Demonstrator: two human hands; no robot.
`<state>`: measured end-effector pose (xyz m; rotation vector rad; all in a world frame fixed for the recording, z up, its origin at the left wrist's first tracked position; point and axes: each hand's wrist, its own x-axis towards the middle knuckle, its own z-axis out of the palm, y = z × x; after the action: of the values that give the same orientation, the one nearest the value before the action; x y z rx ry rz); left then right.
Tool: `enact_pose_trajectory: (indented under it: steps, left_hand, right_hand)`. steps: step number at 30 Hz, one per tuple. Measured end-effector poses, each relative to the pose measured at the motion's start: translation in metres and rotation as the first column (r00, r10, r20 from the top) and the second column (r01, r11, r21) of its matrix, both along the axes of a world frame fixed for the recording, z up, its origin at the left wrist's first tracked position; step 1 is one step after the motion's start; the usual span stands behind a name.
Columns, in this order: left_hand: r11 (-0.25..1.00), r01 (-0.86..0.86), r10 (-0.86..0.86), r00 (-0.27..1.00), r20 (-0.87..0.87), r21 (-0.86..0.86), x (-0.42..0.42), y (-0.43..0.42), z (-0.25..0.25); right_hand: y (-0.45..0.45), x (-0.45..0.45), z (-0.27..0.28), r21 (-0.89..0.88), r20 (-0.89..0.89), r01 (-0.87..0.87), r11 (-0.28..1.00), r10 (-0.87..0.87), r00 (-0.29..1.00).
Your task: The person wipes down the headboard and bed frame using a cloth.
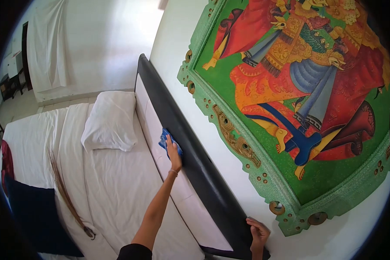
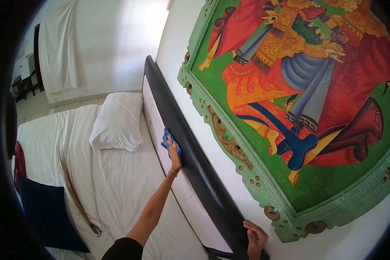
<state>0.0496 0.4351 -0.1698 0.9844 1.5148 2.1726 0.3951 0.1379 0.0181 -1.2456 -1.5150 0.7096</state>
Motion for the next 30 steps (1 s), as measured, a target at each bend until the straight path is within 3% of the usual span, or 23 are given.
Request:
enact_pose_trajectory:
  steps: [6,11,14,18,20,22,24,26,30]
  left_hand:
    - [0.985,-0.012,0.027,0.996,0.087,-0.171,-0.014,0.039,-0.083]
    - [0.975,-0.027,0.062,0.987,0.151,-0.219,0.011,0.019,-0.113]
    - [0.978,0.035,0.015,0.972,0.236,-0.205,0.027,-0.021,-0.056]
    - [0.987,0.006,0.009,0.996,0.092,-0.161,0.045,-0.037,-0.015]
    - [1.0,-0.01,0.01,1.0,-0.013,-0.017,0.05,-0.042,0.019]
    - [1.0,-0.016,0.017,0.995,-0.094,0.014,0.053,-0.055,0.054]
    - [0.997,0.045,-0.065,0.919,-0.39,-0.06,0.058,-0.073,0.084]
    - [0.99,0.116,-0.138,0.855,-0.5,-0.074,0.069,-0.094,0.098]
    - [0.978,0.197,-0.202,0.849,-0.488,-0.064,0.1,-0.135,0.08]
  right_hand:
    - [0.002,0.0,0.0,0.021,0.012,-0.008,1.0,0.008,1.0]
    - [0.001,0.002,-0.002,0.028,-0.011,-0.023,0.999,0.024,1.0]
    - [0.001,0.003,-0.002,0.027,-0.006,-0.025,0.999,0.025,1.0]
    - [0.001,0.002,-0.002,0.026,-0.039,-0.037,0.999,0.038,0.999]
    - [0.0,0.003,-0.002,0.031,-0.049,-0.042,0.999,0.043,0.998]
    - [0.0,0.002,0.0,0.038,-0.042,-0.052,0.998,0.053,0.998]
    - [0.0,0.003,0.0,0.037,-0.055,-0.056,0.998,0.058,0.997]
    - [-0.001,0.003,0.0,0.034,-0.073,-0.063,0.997,0.065,0.995]
    - [-0.003,0.003,0.001,0.038,-0.075,-0.067,0.997,0.069,0.995]
